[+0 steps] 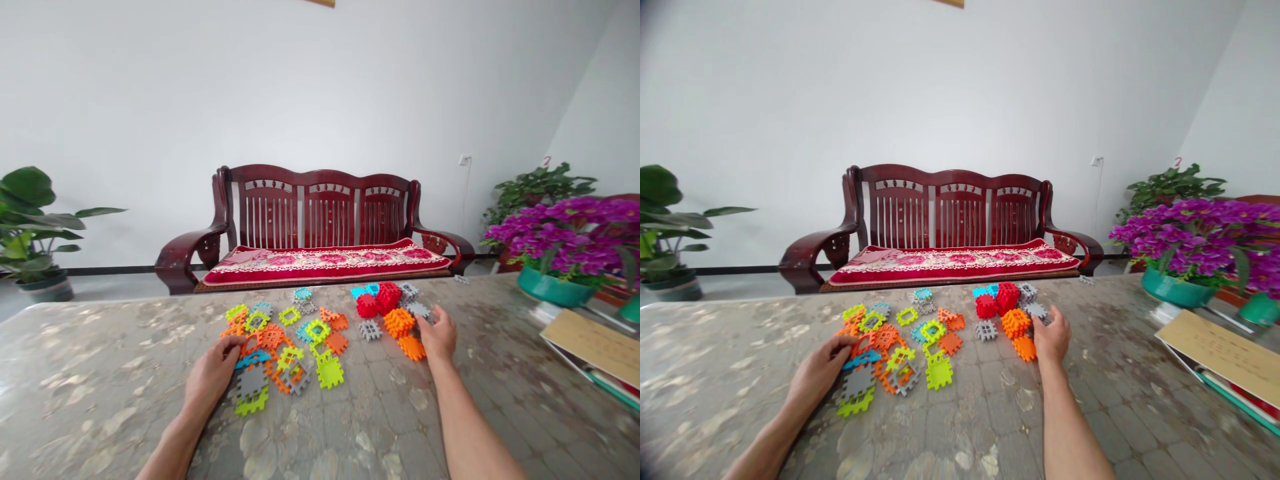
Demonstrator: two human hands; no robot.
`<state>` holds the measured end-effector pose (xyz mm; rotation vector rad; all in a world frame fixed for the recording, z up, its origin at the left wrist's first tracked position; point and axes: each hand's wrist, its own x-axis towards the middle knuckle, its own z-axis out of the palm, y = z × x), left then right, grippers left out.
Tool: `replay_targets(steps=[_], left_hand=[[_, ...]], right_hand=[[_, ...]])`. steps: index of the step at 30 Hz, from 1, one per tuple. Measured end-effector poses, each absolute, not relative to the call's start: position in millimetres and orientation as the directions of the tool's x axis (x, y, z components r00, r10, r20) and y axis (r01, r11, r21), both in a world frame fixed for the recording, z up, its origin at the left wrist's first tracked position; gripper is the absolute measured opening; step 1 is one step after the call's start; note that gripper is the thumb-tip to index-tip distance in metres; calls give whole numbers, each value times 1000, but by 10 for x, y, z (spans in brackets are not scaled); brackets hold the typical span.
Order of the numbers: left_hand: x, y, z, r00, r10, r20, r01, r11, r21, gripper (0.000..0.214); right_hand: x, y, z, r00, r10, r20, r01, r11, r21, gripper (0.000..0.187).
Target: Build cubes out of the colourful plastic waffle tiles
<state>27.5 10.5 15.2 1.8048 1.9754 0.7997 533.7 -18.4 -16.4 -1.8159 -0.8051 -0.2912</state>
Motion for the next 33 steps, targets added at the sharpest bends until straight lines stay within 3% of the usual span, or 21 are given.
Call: replay_targets(steps=[6,9,12,14,18,21,26,33], left_hand=[[288,96,150,-137,981,140,785,21,620,27],[286,100,133,-142,980,140,779,23,627,27],[289,105,118,-141,979,144,779,20,627,27],[298,102,119,-141,980,141,777,21,629,27],[333,69,168,-148,981,124,772,36,634,27],[356,41,212,-151,981,119,775,43,631,27],[362,36,218,-153,980,130,769,36,638,26],[375,33,202,-160,979,124,740,36,671,26]], right_hand=[[5257,-229,-73,749,394,533,642,-230,-732,58],[5205,-266,16,752,323,576,649,-207,-732,52],[5055,-283,149,717,233,657,688,-91,-720,44],[4864,-281,238,664,234,710,726,26,-687,40],[4297,-282,336,377,395,838,805,307,-507,27],[3842,-309,318,106,563,820,791,452,-413,28],[3432,-344,166,-56,735,675,829,411,-379,33],[3464,-345,26,-96,778,621,849,390,-357,32]])
